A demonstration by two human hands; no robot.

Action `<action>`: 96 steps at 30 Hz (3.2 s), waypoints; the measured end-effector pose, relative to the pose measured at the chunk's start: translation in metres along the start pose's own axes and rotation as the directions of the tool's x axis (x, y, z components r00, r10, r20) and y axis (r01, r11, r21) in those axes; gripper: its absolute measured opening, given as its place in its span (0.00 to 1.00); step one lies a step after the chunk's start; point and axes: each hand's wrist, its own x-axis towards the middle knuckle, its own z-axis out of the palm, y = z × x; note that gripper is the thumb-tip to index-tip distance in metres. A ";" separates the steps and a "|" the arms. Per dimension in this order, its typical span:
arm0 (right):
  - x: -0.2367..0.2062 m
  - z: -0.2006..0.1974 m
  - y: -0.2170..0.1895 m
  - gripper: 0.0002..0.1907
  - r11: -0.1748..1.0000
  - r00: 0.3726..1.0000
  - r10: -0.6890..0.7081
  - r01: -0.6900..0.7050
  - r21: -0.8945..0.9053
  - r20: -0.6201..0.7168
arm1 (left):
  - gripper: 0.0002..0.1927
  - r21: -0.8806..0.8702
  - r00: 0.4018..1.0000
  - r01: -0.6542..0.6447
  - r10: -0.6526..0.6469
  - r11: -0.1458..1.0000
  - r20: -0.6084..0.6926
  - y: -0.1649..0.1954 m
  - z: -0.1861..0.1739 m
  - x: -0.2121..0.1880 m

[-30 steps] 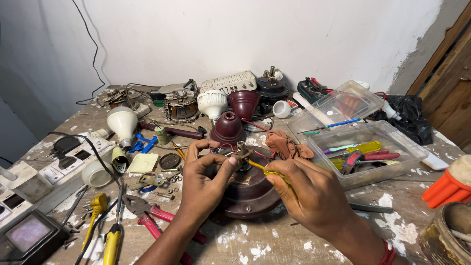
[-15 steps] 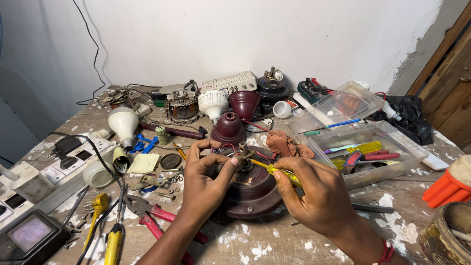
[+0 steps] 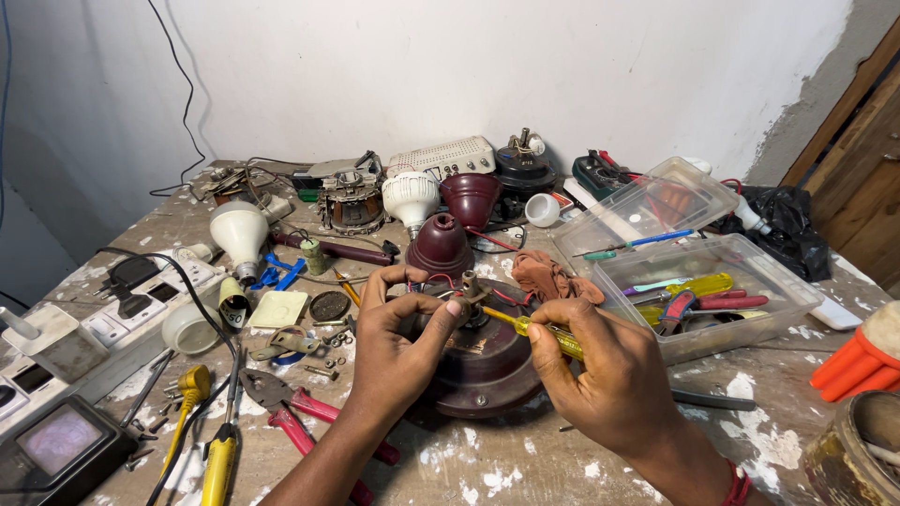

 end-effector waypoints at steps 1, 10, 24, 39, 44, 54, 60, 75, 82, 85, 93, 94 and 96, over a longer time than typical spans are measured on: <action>0.000 0.000 0.000 0.07 1.000 1.000 0.002 -0.002 -0.003 -0.002 | 0.09 -0.023 1.000 0.021 -0.021 1.000 0.003 0.000 0.000 0.000; -0.004 0.004 0.000 0.06 0.998 0.998 0.058 -0.058 -0.017 -0.014 | 0.09 0.020 1.000 0.013 -0.013 1.000 0.002 0.000 -0.001 -0.002; -0.003 0.007 -0.003 0.07 0.997 0.997 0.068 -0.069 -0.039 -0.020 | 0.10 0.033 0.998 0.026 -0.024 0.999 -0.060 -0.003 0.001 -0.002; 0.002 0.023 -0.012 0.10 0.996 0.999 -0.038 0.036 -0.085 -0.021 | 0.12 -0.057 0.975 0.097 -0.106 0.994 -0.195 -0.014 0.014 0.001; 0.004 0.025 -0.008 0.11 0.994 0.989 -0.107 0.106 -0.009 -0.101 | 0.12 0.022 0.976 0.102 -0.096 0.994 -0.194 -0.020 0.015 0.002; -0.001 0.027 0.010 0.12 0.988 0.995 -0.035 0.048 0.146 -0.090 | 0.10 0.014 0.963 0.164 -0.157 0.986 -0.217 -0.026 0.025 0.001; -0.002 0.028 0.013 0.14 0.991 0.996 -0.009 0.021 0.134 -0.088 | 0.10 0.037 0.968 0.149 -0.138 0.988 -0.208 -0.026 0.028 0.000; 0.005 0.027 0.016 0.09 0.933 0.963 0.261 -0.270 0.237 0.069 | 0.12 0.050 0.973 0.132 -0.120 0.990 -0.197 -0.013 0.019 0.006; 0.007 0.023 0.022 0.12 0.973 0.993 0.115 -0.118 0.197 0.026 | 0.13 0.012 0.973 0.131 -0.126 0.991 -0.192 -0.012 0.019 0.006; 0.007 0.021 0.024 0.12 0.993 1.000 0.008 -0.007 0.121 -0.007 | 0.12 0.018 0.973 0.130 -0.124 0.991 -0.193 -0.013 0.018 0.007; 0.009 0.024 0.017 0.06 0.993 0.982 0.067 -0.083 0.084 0.178 | 0.11 0.055 0.984 0.038 -0.028 0.998 -0.174 -0.005 0.023 0.003; 0.009 0.025 0.015 0.06 0.993 0.983 0.065 -0.080 0.085 0.170 | 0.11 0.099 0.986 0.014 0.002 0.995 -0.168 -0.003 0.022 0.003; 0.010 0.026 0.009 0.05 0.994 0.985 0.060 -0.074 0.083 0.160 | 0.10 0.182 0.987 -0.029 0.057 0.983 -0.152 -0.002 0.022 0.000</action>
